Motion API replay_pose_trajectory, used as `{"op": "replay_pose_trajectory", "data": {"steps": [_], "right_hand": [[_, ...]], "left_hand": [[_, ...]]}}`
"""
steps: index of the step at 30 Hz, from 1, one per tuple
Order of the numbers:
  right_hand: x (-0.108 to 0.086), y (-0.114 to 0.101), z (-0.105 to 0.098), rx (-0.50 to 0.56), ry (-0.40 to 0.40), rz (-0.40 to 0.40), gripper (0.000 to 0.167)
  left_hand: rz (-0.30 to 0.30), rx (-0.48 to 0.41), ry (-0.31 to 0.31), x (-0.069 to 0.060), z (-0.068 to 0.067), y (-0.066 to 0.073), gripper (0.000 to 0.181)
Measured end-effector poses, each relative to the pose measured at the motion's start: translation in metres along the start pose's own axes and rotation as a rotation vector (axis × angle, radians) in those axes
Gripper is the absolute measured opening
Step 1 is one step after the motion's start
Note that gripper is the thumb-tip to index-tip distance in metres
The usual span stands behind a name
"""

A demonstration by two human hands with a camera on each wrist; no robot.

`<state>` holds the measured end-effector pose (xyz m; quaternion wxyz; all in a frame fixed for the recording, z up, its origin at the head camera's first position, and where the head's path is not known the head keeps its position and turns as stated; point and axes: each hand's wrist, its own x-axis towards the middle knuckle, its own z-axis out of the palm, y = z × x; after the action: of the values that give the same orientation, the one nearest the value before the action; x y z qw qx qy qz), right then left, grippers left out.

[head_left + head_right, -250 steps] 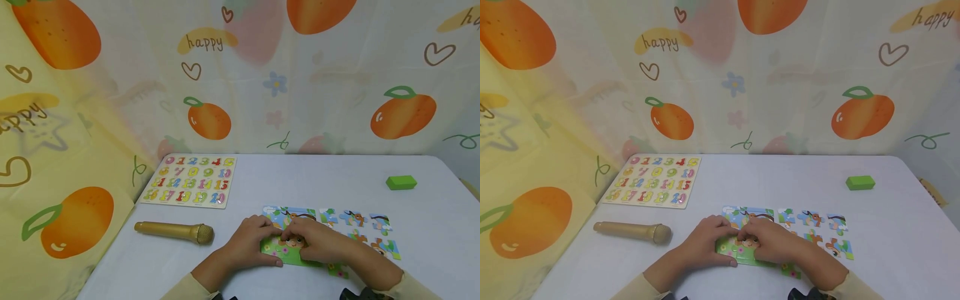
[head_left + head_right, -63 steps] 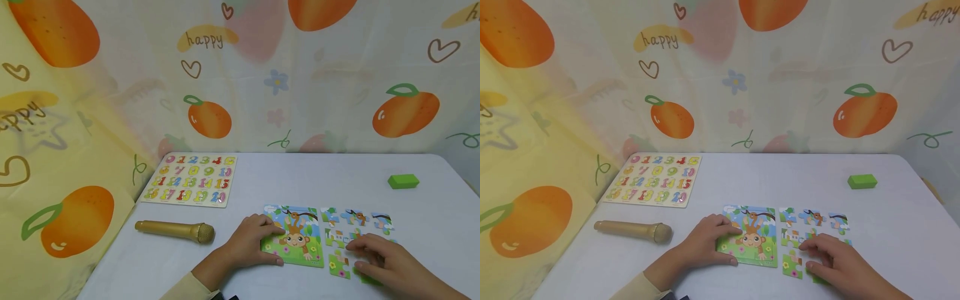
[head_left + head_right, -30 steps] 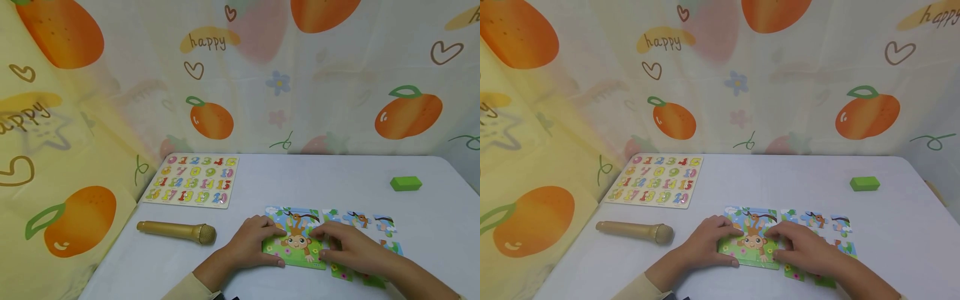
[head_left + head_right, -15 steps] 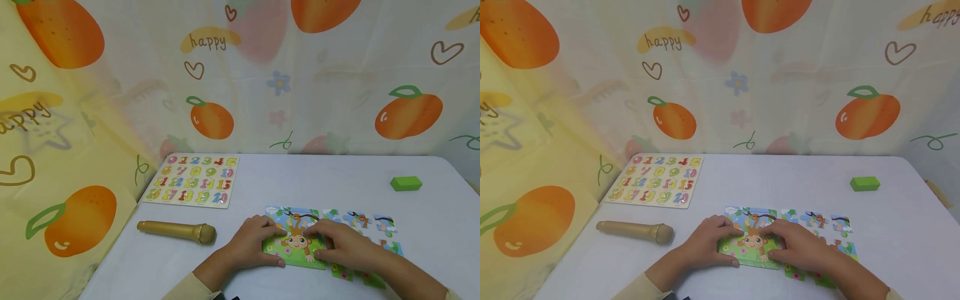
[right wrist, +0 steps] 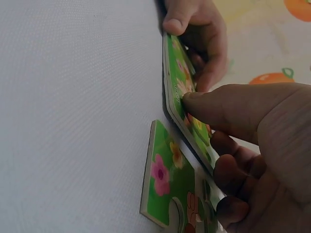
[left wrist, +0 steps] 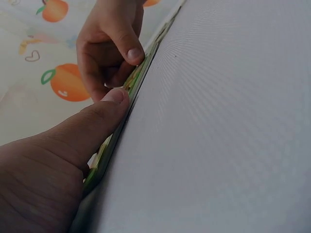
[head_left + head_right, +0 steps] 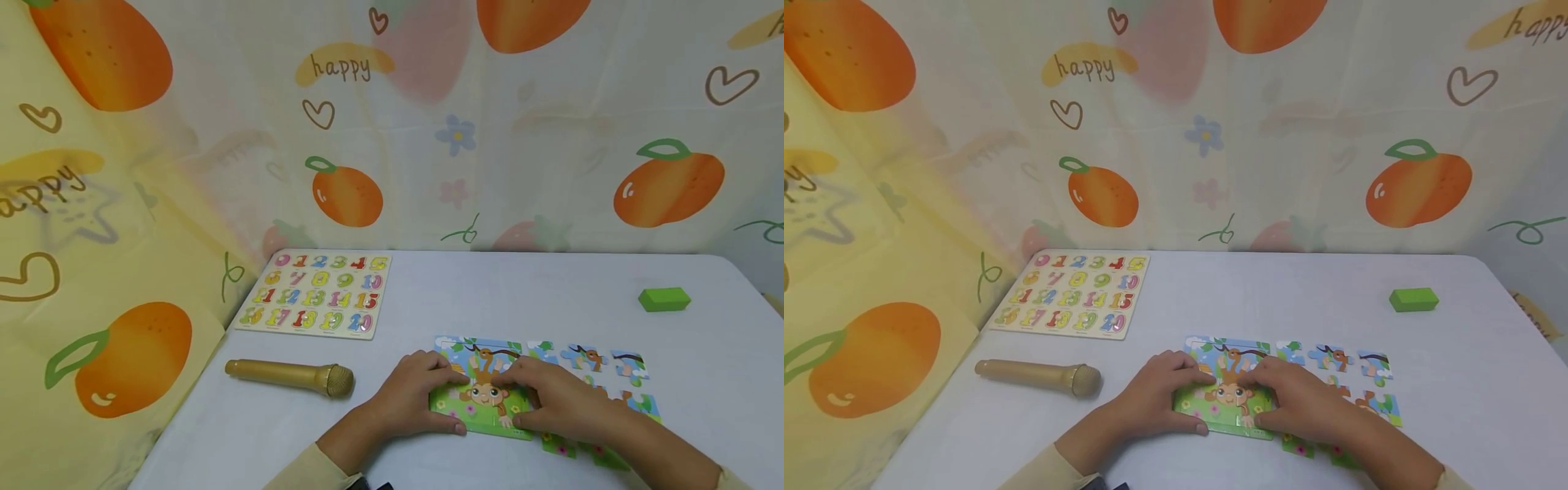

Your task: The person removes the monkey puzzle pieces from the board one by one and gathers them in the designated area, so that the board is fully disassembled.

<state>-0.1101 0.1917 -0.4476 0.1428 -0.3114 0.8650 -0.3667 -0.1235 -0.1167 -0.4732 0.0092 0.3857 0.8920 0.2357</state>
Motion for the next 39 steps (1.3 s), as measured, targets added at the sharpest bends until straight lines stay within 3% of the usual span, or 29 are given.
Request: {"op": "replay_pose_trajectory", "data": {"steps": [7, 18, 25, 39], "right_hand": [[0.0, 0.001, 0.002, -0.008, 0.039, -0.068, 0.035], [-0.001, -0.004, 0.001, 0.001, 0.076, -0.102, 0.026], [-0.001, -0.007, 0.001, 0.042, 0.058, -0.068, 0.03], [-0.017, -0.002, -0.003, 0.078, 0.099, -0.07, 0.026]], "left_hand": [[0.009, 0.006, 0.004, 0.002, -0.001, 0.0, 0.068], [0.009, 0.009, 0.011, 0.003, 0.0, 0.0, 0.068], [0.01, 0.014, 0.013, 0.003, 0.0, 0.0, 0.068], [-0.001, 0.001, -0.003, 0.0, 0.002, -0.002, 0.068]]}}
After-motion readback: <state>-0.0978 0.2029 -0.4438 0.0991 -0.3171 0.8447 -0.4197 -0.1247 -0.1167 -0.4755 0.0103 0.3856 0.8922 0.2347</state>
